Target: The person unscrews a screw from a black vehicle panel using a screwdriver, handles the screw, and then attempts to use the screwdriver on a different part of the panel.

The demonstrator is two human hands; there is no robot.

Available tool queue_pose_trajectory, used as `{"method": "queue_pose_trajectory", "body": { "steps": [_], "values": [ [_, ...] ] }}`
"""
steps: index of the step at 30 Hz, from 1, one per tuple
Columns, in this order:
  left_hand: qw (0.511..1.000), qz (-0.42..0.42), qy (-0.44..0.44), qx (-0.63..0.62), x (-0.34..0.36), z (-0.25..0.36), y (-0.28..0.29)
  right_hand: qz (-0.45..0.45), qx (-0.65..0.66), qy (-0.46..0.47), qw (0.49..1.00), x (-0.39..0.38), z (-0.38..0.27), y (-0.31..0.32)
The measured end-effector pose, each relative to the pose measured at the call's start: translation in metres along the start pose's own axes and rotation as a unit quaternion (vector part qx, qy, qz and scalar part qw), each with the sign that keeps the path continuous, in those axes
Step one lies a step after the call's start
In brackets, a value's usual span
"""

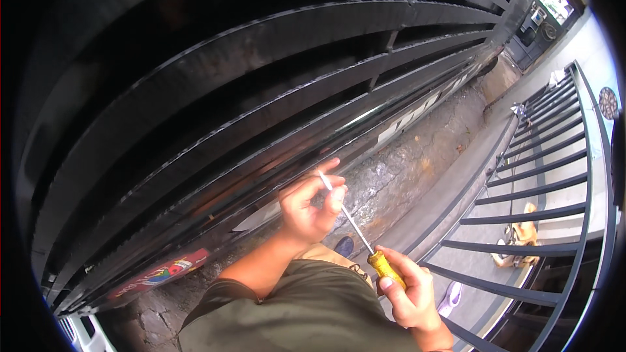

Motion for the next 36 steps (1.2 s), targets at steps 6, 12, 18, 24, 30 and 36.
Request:
{"method": "queue_pose_trajectory", "body": {
  "steps": [6, 12, 18, 24, 30, 36],
  "values": [
    [0.996, 0.059, 0.047, -0.058, -0.001, 0.0, 0.002, -0.025, 0.043, 0.013, 0.999, 0.002, 0.009, -0.007],
    [0.991, 0.056, 0.091, -0.084, -0.004, -0.004, 0.0, -0.137, 0.547, -0.281, 0.776, -0.006, 0.013, -0.026],
    [0.991, 0.041, 0.059, -0.114, -0.005, -0.005, -0.001, -0.201, 0.499, -0.321, 0.779, -0.005, 0.002, -0.032],
    [0.956, 0.059, 0.178, -0.225, -0.008, -0.007, -0.013, -0.092, -0.09, -0.005, 0.992, 0.016, -0.021, -0.008],
    [0.787, 0.045, 0.411, -0.458, -0.019, 0.014, -0.045, 0.029, -0.586, 0.259, 0.767, 0.027, -0.062, 0.012],
    [0.741, 0.026, 0.368, -0.561, -0.017, 0.014, -0.05, 0.241, 0.002, 0.265, 0.934, -0.01, -0.054, 0.033]
  ]
}}
Point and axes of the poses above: each hand's wrist, its own x-axis towards the middle knuckle, its own y-axis out of the back of the hand, z = x × y, the point moved 6 cm from there along x, towards the middle knuckle, and after that the axes turned 7 degrees about z, right-handed, at the moved point
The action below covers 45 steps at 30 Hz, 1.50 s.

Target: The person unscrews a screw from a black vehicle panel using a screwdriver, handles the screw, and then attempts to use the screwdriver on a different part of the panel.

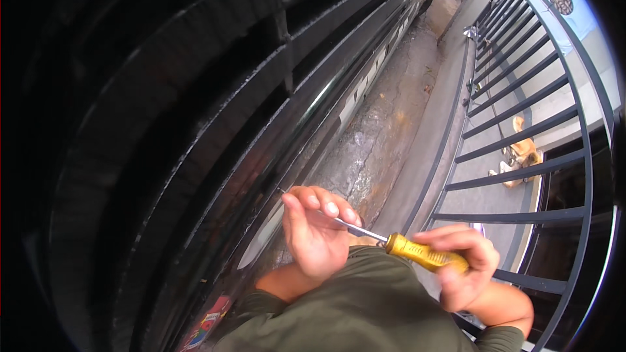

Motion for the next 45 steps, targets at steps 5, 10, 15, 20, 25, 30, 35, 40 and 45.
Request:
{"method": "queue_pose_trajectory", "body": {
  "steps": [5, 10, 15, 20, 25, 30, 35, 40, 45],
  "values": [
    [0.999, 0.038, -0.018, 0.023, -0.001, 0.003, 0.002, 0.241, 0.304, -0.08, 0.918, -0.031, 0.03, -0.017],
    [0.995, 0.035, -0.027, 0.085, -0.002, 0.007, 0.016, 0.121, 0.205, -0.112, 0.965, -0.045, 0.059, -0.005],
    [0.993, 0.041, -0.018, 0.109, -0.004, 0.007, 0.019, 0.014, -0.073, -0.054, 0.996, -0.028, 0.051, 0.006],
    [0.994, 0.011, 0.01, 0.104, -0.004, 0.008, 0.01, 0.017, -0.118, 0.284, 0.951, -0.038, 0.035, 0.004],
    [0.993, 0.013, -0.011, 0.114, 0.001, 0.012, 0.01, 0.036, -0.115, -0.028, 0.992, -0.037, 0.069, 0.007],
    [0.995, 0.086, 0.026, 0.051, -0.007, 0.018, 0.014, -0.047, -0.169, 0.327, 0.929, -0.033, 0.017, -0.005],
    [0.991, 0.122, 0.002, 0.052, -0.002, 0.015, 0.033, 0.014, 0.011, -0.142, 0.99, -0.034, 0.073, 0.009],
    [0.99, 0.134, -0.019, 0.044, -0.006, 0.018, 0.029, -0.022, -0.199, 0.309, 0.93, -0.034, 0.009, -0.013],
    [0.989, 0.133, -0.041, 0.052, -0.001, 0.014, 0.029, 0.075, -0.021, 0.011, 0.997, -0.035, 0.042, -0.006]
  ]
}}
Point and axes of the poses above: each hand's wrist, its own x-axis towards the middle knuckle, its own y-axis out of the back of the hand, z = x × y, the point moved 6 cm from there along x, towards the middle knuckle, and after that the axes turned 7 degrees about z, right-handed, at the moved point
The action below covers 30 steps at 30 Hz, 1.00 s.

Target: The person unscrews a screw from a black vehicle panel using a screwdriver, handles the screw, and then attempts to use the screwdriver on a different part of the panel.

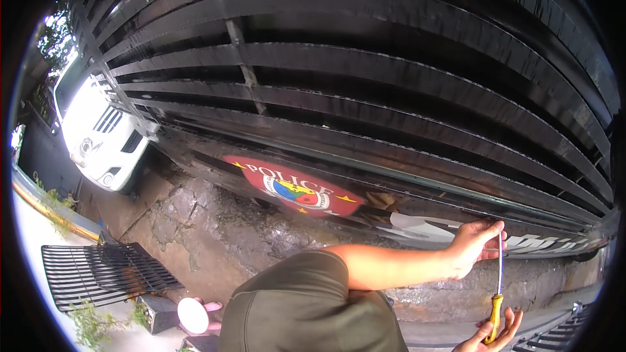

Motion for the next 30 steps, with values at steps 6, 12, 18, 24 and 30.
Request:
{"method": "queue_pose_trajectory", "body": {
  "steps": [6, 12, 18, 24, 30],
  "values": [
    [1.0, -0.025, -0.001, -0.011, 0.008, -0.008, -0.002, -0.007, -0.004, -0.104, 0.995, -0.005, 0.047, 0.018],
    [0.999, 0.011, -0.017, 0.025, 0.0, 0.017, 0.005, 0.028, 0.269, -0.232, 0.935, -0.012, 0.049, -0.005],
    [1.0, -0.011, -0.005, 0.026, -0.001, 0.009, 0.005, -0.088, 0.372, -0.359, 0.852, -0.01, 0.04, -0.011],
    [0.999, -0.015, 0.002, 0.041, -0.011, 0.007, 0.0, -0.201, -0.147, 0.283, 0.926, 0.016, -0.003, -0.001],
    [0.993, -0.055, 0.011, 0.103, -0.016, -0.007, -0.002, -0.081, 0.026, -0.092, 0.992, 0.005, 0.022, 0.008]
  ]
}}
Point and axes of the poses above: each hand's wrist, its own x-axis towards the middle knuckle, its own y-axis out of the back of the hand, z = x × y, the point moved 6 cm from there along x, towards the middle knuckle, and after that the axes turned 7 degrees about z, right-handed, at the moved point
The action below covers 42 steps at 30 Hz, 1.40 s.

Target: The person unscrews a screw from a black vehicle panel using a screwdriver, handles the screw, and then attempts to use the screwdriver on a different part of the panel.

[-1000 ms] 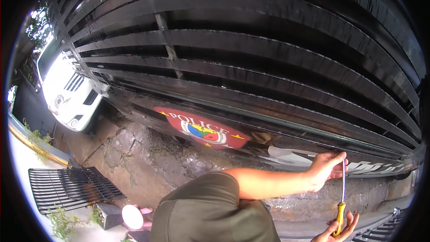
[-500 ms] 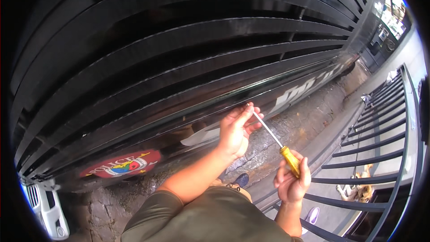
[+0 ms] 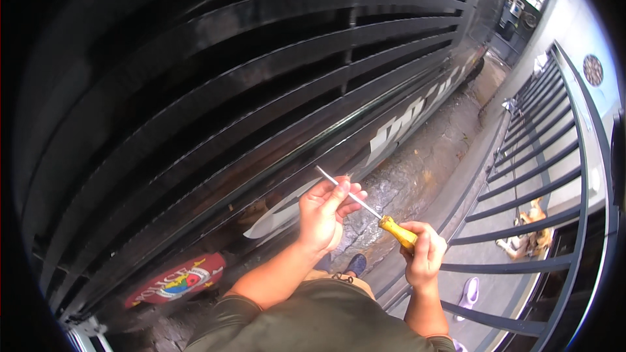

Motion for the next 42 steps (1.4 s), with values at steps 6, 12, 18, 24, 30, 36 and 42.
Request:
{"method": "queue_pose_trajectory", "body": {
  "steps": [6, 12, 18, 24, 30, 36, 42],
  "values": [
    [0.999, -0.012, 0.028, -0.016, -0.002, 0.004, -0.004, 0.044, -0.061, 0.314, 0.946, -0.007, -0.027, 0.001],
    [0.999, -0.037, 0.03, 0.014, 0.0, 0.006, 0.001, 0.038, -0.031, 0.111, 0.993, -0.014, -0.002, 0.003],
    [1.0, -0.011, 0.011, 0.016, -0.003, 0.01, 0.003, 0.011, -0.073, 0.329, 0.942, -0.033, -0.016, -0.001],
    [0.999, -0.02, -0.012, 0.036, 0.003, 0.004, 0.006, 0.06, -0.01, 0.118, 0.991, -0.037, 0.005, 0.001],
    [0.997, -0.062, -0.02, 0.04, 0.003, 0.008, 0.006, 0.105, 0.057, 0.147, 0.982, -0.047, -0.002, -0.001],
    [0.997, -0.05, -0.032, 0.045, 0.003, 0.01, 0.006, 0.06, -0.035, 0.221, 0.973, -0.058, 0.008, -0.005],
    [0.997, -0.071, -0.019, 0.025, 0.006, 0.011, 0.008, 0.108, 0.071, 0.034, 0.991, -0.062, 0.01, -0.009]
  ]
}}
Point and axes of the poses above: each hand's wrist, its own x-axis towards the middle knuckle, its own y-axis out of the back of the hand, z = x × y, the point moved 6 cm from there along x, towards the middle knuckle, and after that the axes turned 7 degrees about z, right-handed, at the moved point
